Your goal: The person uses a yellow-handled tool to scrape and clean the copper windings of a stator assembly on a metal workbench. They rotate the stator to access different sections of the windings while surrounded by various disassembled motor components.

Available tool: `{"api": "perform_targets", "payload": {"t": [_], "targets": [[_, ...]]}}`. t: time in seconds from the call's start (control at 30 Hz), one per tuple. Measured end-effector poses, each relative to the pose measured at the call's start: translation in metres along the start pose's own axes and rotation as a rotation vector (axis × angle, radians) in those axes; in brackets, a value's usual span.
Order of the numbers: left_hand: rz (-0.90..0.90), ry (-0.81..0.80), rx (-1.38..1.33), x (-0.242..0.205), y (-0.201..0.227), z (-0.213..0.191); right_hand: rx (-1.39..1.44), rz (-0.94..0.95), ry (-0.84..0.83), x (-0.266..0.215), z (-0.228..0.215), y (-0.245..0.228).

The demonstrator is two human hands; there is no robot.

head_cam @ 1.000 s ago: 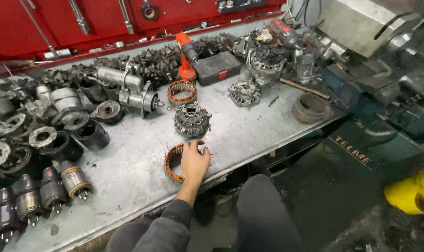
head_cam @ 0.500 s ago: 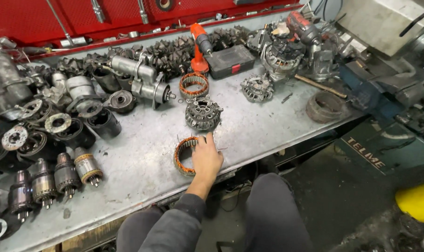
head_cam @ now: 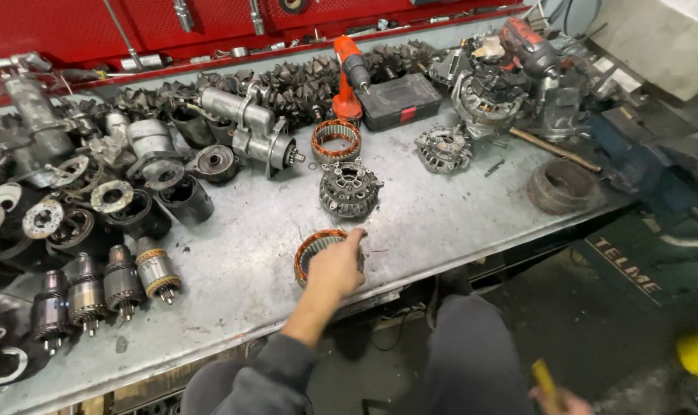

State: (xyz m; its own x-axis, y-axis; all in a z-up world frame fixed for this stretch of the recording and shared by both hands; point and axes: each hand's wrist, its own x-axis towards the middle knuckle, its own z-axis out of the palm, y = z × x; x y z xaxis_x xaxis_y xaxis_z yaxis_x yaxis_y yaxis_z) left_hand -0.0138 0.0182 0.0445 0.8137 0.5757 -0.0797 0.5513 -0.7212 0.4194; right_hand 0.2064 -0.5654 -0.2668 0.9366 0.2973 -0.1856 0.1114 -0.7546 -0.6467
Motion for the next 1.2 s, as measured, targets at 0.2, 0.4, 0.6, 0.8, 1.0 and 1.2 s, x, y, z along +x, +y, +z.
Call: {"api": "perform_targets", "payload": {"t": [0.2,0.4,0.6,0.8,1.0,1.2], "targets": [[0.147,0.032,-0.456,-0.009,-0.046,-0.051,0.229,-0.155,-0.07,-0.02,-0.056,-0.356],[-0.221,0.228,-0.578,0.007,-0.055,-0.048,0.045,-0.618,-0.402,-0.006,0.007,-0.572],[-0.079,0.087,-0.564,0.017,-0.054,-0.052,0.101,-0.974,-0.417,0.012,0.072,-0.615],[0.186,0.132,-0.504,0.032,-0.056,-0.041,0.241,-0.901,-0.566,0.033,0.095,-0.592],[0.117,0.372,-0.21,0.014,-0.025,-0.049,0.437,-0.68,-0.657,0.029,0.097,-0.588],[-0.2,0.119,-0.134,0.004,-0.013,-0.037,0.319,-0.753,-0.569,0.032,0.093,-0.586]]}}
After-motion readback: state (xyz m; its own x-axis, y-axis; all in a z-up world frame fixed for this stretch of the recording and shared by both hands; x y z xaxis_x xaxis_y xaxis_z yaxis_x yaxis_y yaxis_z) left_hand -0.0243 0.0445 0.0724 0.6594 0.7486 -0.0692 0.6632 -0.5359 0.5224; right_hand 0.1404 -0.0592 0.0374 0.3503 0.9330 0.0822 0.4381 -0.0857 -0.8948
